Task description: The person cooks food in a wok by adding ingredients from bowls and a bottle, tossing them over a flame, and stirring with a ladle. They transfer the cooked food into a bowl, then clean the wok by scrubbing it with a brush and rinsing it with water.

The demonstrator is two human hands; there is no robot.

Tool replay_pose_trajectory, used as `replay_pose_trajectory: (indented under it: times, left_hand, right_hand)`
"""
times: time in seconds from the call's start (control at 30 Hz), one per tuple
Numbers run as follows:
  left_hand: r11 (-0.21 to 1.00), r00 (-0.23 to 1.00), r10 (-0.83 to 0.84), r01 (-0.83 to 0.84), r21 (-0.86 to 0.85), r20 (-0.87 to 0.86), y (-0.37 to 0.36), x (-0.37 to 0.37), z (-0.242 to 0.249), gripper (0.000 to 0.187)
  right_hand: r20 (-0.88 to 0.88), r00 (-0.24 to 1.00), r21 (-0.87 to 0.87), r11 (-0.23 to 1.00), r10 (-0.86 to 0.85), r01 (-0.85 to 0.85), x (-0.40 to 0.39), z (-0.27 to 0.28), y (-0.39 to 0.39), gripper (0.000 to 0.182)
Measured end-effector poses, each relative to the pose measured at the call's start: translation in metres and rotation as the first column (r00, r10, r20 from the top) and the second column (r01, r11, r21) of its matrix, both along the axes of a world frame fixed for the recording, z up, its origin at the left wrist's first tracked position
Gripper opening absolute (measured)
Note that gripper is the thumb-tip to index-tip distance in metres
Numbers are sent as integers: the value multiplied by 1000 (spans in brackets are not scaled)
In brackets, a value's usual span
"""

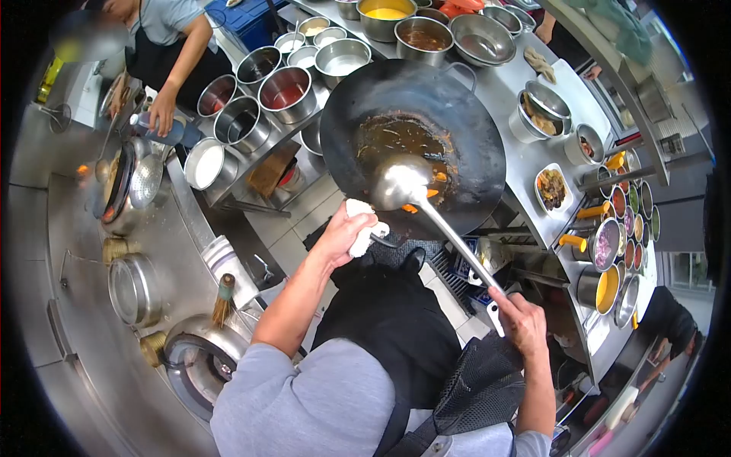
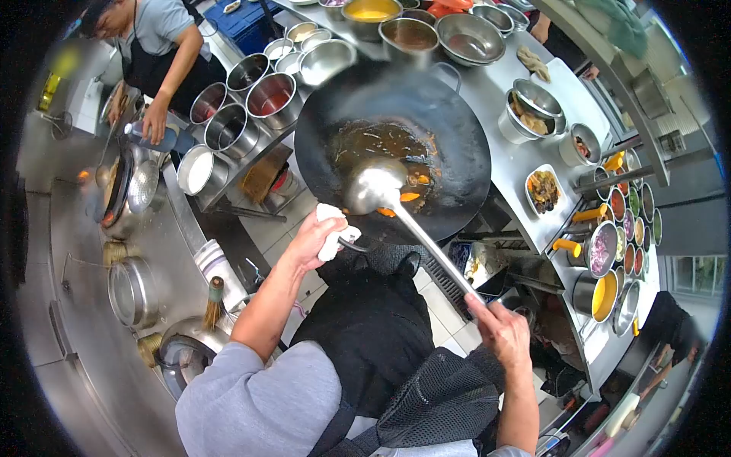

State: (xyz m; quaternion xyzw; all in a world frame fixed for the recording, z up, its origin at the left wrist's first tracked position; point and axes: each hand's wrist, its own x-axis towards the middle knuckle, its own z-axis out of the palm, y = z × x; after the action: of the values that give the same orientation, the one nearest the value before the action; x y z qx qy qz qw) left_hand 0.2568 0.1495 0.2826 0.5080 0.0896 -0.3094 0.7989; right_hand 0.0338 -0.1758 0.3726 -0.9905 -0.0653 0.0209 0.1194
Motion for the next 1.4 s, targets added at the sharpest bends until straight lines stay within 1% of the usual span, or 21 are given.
replay_pose_trajectory:
  times: [0.1, 0.17, 0.27, 0.33, 0.37, 0.43, 0.5, 0.57, 0.6, 0.63, 0.7, 0.83, 0.9, 1.0, 1.1, 1.17, 1.2, 1.23, 1.3, 1.33, 1.4]
  left_hand:
    - [995, 997, -81, 79, -59, -19, 6, 3, 0, 24]
    - [997, 997, -66, 64, -46, -31, 7, 2, -2, 24]
    - [999, 999, -29, 28, -19, -45, 6, -3, -2, 29]
    - [1000, 999, -11, 10, -8, -44, 0, -9, -1, 32]
    - [998, 998, 57, -57, 15, -20, -3, -12, 0, 30]
    - [993, 993, 117, -117, 32, 7, -6, -17, -3, 27]
    - [997, 997, 75, -75, 17, 34, -4, -15, -13, 46]
    - [995, 992, 100, -102, 16, 74, -9, -18, -15, 48]
    - [991, 985, 133, -135, 15, 108, -11, -19, -15, 50]
    - [991, 986, 132, -134, 14, 107, -11, -18, -15, 50]
    - [986, 977, 152, -160, 47, 148, -11, -17, -16, 53]
    - [987, 969, 147, -155, 28, 197, -3, -14, -18, 50]
    - [989, 990, 114, -121, 86, 88, 3, -15, -28, 90]
    - [995, 994, 81, -85, 54, 72, 9, -17, -37, 99]
    - [993, 990, 114, -115, 1, 81, 12, -19, -42, 95]
    - [994, 991, 111, -112, 7, 78, 13, -16, -38, 95]
    - [994, 991, 107, -108, 13, 77, 14, -15, -37, 94]
    - [993, 990, 117, -118, 14, 75, 16, -16, -39, 94]
    - [993, 992, 117, -118, 20, 46, 17, -19, -39, 91]
    - [992, 992, 122, -123, 21, 41, 16, -22, -36, 91]
    - [980, 982, 181, -185, 80, 51, 13, -27, -27, 88]
  right_hand:
    - [8, 1000, -183, 983, -9, 10, -5, -2, -22, 64]
    - [-1, 999, -223, 974, -33, 32, -4, 3, -27, 61]
    - [27, 996, -168, 982, -89, 92, -2, -4, -29, 61]
    - [40, 977, 54, 977, -211, 208, 5, -9, -22, 60]
    - [40, 975, 50, 975, -220, 218, 9, -8, -17, 60]
    - [-73, 929, 291, 883, -362, 367, 18, -7, -8, 59]
    - [-112, 921, 340, 856, -374, 389, 19, -11, -6, 58]
    - [-318, 853, 476, 708, -414, 522, 17, -12, 4, 58]
    - [-400, 817, 484, 661, -415, 573, 22, -1, 12, 56]
    - [-462, 789, 539, 578, -405, 613, 20, -6, 13, 55]
    - [-528, 768, 575, 513, -363, 637, 22, -4, 17, 54]
    - [-544, 787, 561, 572, -290, 598, 19, 5, 16, 54]
    - [-553, 799, 594, 561, -235, 576, 14, 9, 13, 53]
    - [-511, 826, 568, 627, -239, 533, 23, 9, 16, 55]
    - [-506, 826, 490, 705, -249, 513, 40, 19, 18, 56]
    - [-276, 955, 454, 861, -111, 231, 40, 19, 13, 56]
    - [-378, 916, 422, 856, -132, 297, 35, 29, 12, 56]
    - [-316, 946, 434, 876, -69, 208, 25, 31, 5, 57]
    - [-496, 857, 413, 829, -143, 377, 12, 44, -3, 57]
    - [-500, 855, 411, 831, -138, 374, 6, 43, -2, 57]
    - [-595, 757, 473, 643, -272, 602, 1, 41, -1, 56]
